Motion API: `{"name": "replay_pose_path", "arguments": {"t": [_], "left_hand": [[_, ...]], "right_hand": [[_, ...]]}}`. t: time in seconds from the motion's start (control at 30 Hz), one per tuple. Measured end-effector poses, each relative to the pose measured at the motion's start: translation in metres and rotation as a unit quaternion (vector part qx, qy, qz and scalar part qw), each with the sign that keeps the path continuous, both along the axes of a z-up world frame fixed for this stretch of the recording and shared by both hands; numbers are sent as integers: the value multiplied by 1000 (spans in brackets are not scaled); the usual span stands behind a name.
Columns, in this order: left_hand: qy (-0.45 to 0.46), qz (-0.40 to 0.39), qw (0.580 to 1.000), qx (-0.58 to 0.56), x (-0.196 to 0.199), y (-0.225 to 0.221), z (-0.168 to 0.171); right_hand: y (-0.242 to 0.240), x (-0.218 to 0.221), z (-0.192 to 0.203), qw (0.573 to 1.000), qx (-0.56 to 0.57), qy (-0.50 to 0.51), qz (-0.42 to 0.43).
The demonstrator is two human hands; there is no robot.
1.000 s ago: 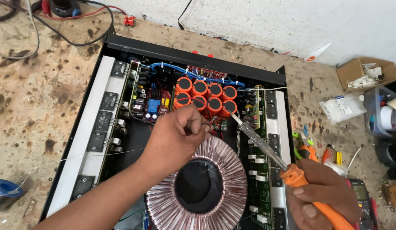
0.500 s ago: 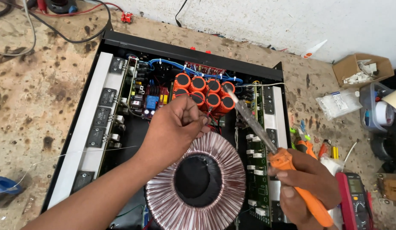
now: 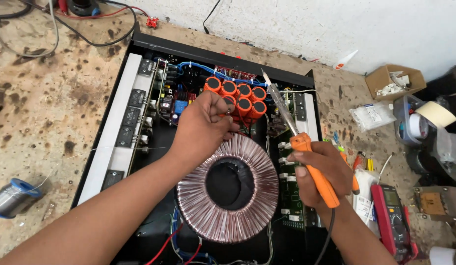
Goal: Soldering wires to components inside an electronic device chassis near a large transformer.
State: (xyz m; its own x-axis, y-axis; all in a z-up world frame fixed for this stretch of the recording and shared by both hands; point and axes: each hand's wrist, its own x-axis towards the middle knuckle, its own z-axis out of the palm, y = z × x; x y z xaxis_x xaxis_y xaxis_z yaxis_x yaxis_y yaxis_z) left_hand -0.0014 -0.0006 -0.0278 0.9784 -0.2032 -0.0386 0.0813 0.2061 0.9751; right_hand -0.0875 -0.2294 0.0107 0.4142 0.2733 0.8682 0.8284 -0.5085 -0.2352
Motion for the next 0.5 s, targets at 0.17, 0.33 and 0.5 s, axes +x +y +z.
{"name": "replay_pose_path", "arguments": {"t": [0.17,0.33,0.5], "left_hand": [[-18,0,1000,18,-8,6,12],[-38,-8,999,31,-9,12,16],[-88,-18,995,38,-10,7,11]], "right_hand": [[-9,2,-8,1000,10,-15,14],[21,4,8,996,8,90,2],[58,24,4,948,61,313,17]]}}
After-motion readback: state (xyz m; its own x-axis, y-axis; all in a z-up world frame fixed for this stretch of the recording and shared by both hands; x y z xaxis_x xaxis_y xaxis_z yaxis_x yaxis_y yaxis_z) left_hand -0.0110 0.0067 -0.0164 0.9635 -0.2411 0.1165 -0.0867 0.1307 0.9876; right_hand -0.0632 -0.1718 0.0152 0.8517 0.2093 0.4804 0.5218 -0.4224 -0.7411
